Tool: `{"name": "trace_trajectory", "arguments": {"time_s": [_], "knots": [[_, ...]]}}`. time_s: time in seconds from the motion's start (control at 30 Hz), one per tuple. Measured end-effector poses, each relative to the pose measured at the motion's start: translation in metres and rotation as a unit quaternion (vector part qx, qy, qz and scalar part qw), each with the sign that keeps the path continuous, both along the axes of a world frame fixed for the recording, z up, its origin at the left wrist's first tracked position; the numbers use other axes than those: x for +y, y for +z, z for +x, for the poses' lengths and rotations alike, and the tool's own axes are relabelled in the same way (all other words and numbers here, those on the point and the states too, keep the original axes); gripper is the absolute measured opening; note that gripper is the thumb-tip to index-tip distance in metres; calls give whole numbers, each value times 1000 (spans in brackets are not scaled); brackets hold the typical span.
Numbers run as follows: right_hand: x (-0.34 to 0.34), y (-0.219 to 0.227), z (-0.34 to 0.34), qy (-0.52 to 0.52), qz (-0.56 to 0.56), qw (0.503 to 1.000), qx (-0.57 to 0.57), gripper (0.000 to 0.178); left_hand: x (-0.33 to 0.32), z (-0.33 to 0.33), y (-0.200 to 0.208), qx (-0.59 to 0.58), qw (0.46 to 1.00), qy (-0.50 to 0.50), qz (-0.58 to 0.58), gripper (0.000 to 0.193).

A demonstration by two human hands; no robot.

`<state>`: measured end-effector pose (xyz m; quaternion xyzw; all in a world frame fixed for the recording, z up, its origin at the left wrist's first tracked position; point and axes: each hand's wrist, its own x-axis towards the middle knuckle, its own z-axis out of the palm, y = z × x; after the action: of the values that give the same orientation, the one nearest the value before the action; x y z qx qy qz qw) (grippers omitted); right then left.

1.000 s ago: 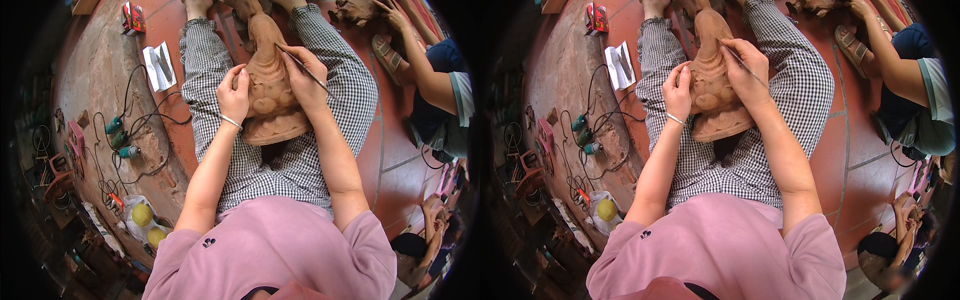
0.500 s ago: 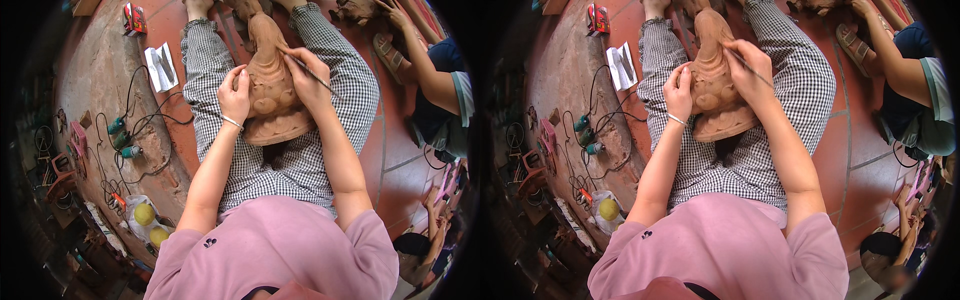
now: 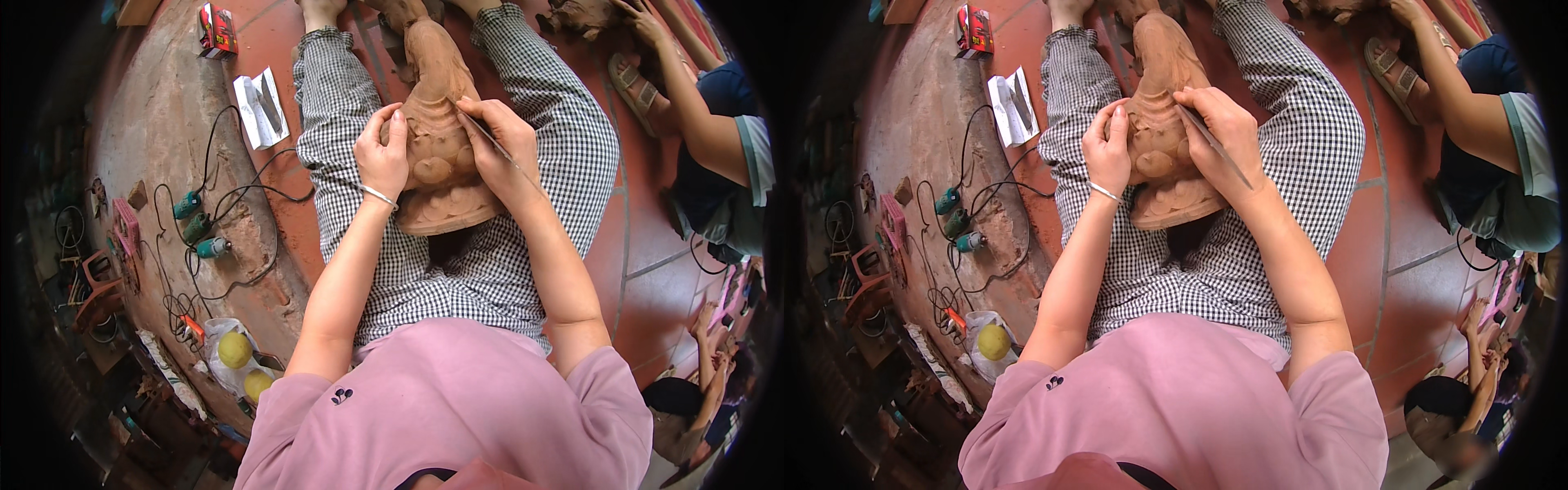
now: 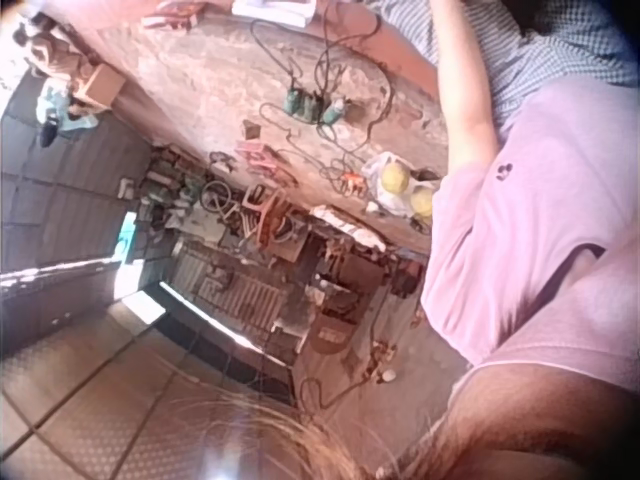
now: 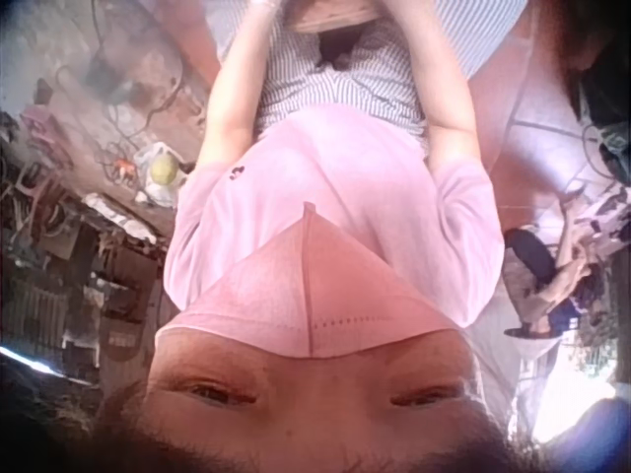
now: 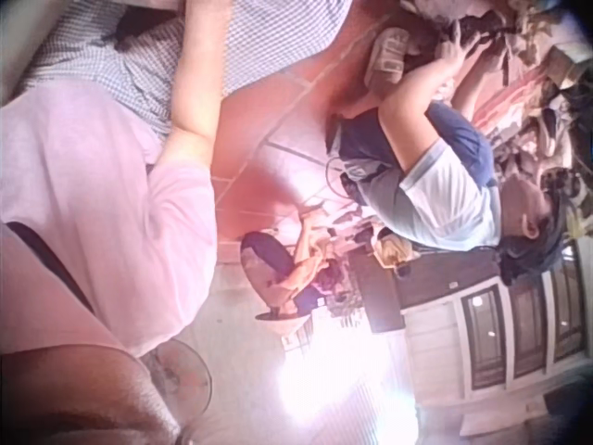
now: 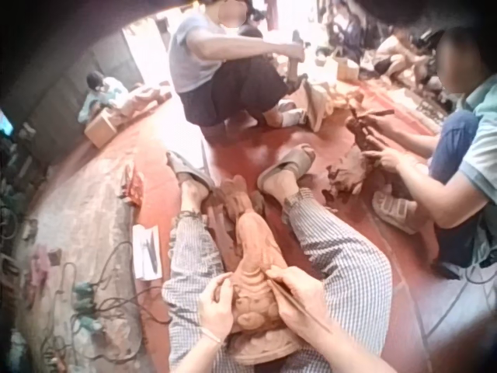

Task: The person carves a wooden sculpture using a chisel, focusing on detailing the surface. They hold the sculpture with one hand and use the chisel with the other to shape and refine the wood.

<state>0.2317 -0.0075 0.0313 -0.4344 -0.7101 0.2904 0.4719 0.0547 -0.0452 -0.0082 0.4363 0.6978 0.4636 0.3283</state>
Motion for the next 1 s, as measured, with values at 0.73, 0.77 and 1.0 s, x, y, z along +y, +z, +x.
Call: {"name": "trace_trajectory", "arguments": {"time_s": [0.73,0.77,1.0], "knots": [[-14,3,-5,25,88,986,-139,24,0,0,2,10,1000,-2,-13,33],[-13,5,-4,25,64,990,-126,25,0,0,3,13,1000,-1,-5,33],[-15,7,-6,12,81,980,-180,26,-1,1,-3,29,999,4,15,33]]}}
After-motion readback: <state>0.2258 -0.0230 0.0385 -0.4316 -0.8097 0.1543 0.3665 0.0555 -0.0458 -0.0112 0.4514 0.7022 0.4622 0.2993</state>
